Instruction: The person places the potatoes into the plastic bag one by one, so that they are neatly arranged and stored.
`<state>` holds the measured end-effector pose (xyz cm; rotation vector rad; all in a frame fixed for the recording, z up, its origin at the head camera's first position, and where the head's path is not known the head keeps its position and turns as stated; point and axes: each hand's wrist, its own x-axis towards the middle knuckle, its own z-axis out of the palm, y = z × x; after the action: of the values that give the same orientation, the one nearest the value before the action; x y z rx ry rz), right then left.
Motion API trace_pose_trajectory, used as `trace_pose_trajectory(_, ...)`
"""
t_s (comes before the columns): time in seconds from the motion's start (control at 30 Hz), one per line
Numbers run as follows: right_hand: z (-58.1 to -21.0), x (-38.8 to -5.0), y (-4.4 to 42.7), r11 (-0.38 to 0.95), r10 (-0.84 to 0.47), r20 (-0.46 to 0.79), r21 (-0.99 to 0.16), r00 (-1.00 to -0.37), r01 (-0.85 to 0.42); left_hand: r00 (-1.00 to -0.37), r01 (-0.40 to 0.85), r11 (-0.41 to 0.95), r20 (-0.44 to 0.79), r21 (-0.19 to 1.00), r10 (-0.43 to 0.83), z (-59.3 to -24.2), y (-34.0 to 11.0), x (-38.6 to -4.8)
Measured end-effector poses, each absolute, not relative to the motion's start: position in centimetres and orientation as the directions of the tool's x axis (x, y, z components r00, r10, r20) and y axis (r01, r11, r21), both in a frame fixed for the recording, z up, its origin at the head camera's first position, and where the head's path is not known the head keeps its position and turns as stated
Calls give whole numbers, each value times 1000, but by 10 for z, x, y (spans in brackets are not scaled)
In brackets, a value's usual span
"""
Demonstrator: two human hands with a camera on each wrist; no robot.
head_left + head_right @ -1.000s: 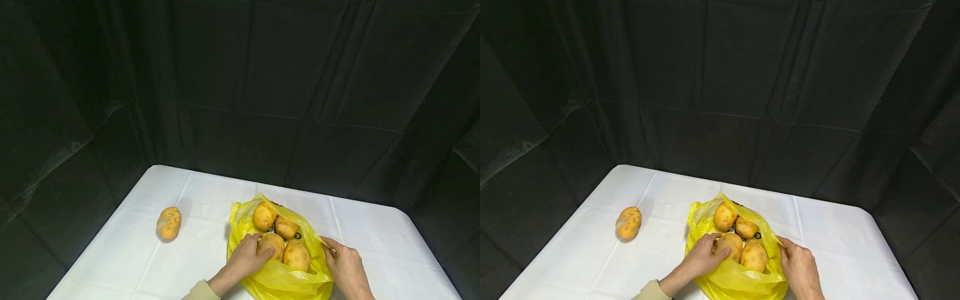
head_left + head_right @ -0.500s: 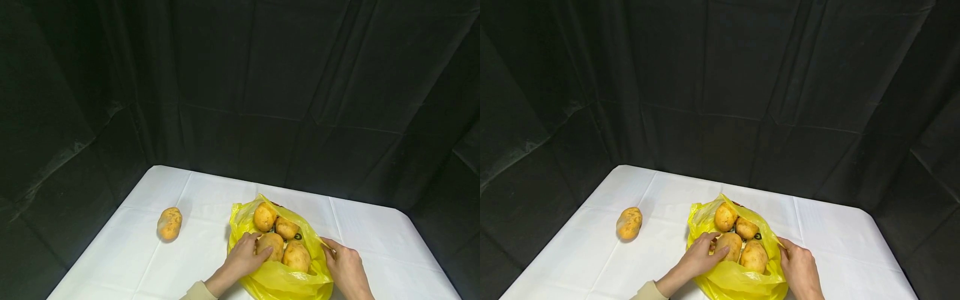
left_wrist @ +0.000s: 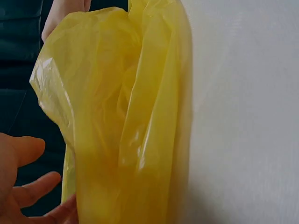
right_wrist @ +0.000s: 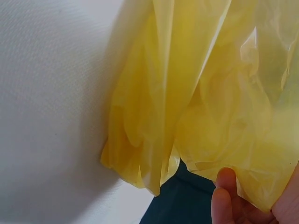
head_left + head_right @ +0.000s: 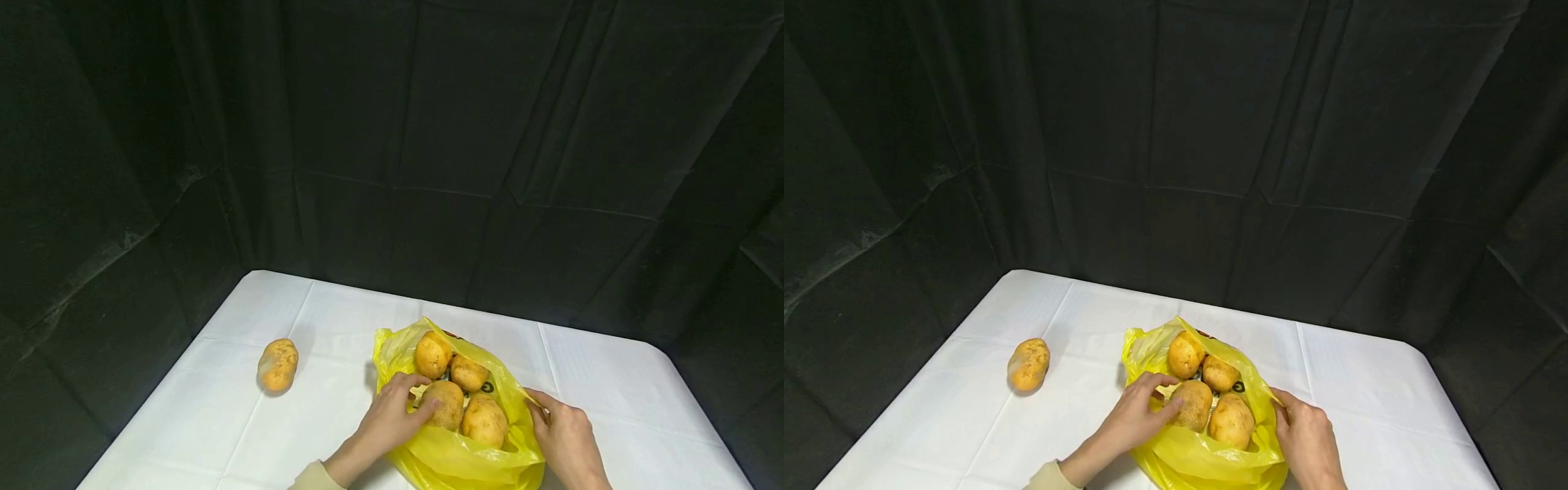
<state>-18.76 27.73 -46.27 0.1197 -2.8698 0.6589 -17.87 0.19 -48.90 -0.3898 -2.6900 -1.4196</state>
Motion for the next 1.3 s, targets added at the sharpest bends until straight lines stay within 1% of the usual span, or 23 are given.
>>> trace_pose_trajectory(0.33, -465, -189, 279, 893, -45, 204, -431, -978, -131, -959, 271, 473, 192, 838, 209, -489, -17, -184)
trace_pose_trajectory(0.57, -464, -189, 278, 892, -43, 197, -434, -979, -126, -943, 334, 440, 291, 834, 164, -491, -28, -184)
trace_pose_trajectory(0.87, -464, -190, 277, 893, -29, 182, -436, -983, -107, -923, 372, 467, 372, 802, 96, -493, -41, -184)
trace_pose_trajectory(0.97, -464, -190, 277, 893, -34, 188, -434, -982, -114, -929, 350, 480, 363, 805, 69, -494, -44, -183)
trace_pose_trajectory(1.13, -465, -189, 277, 893, -37, 195, -434, -980, -121, -956, 242, 513, 293, 824, -20, -496, -47, -180)
trace_pose_trajectory(1.3, -465, -190, 278, 890, -42, 191, -439, -981, -124, -954, 168, 573, 278, 802, -109, -501, -52, -177)
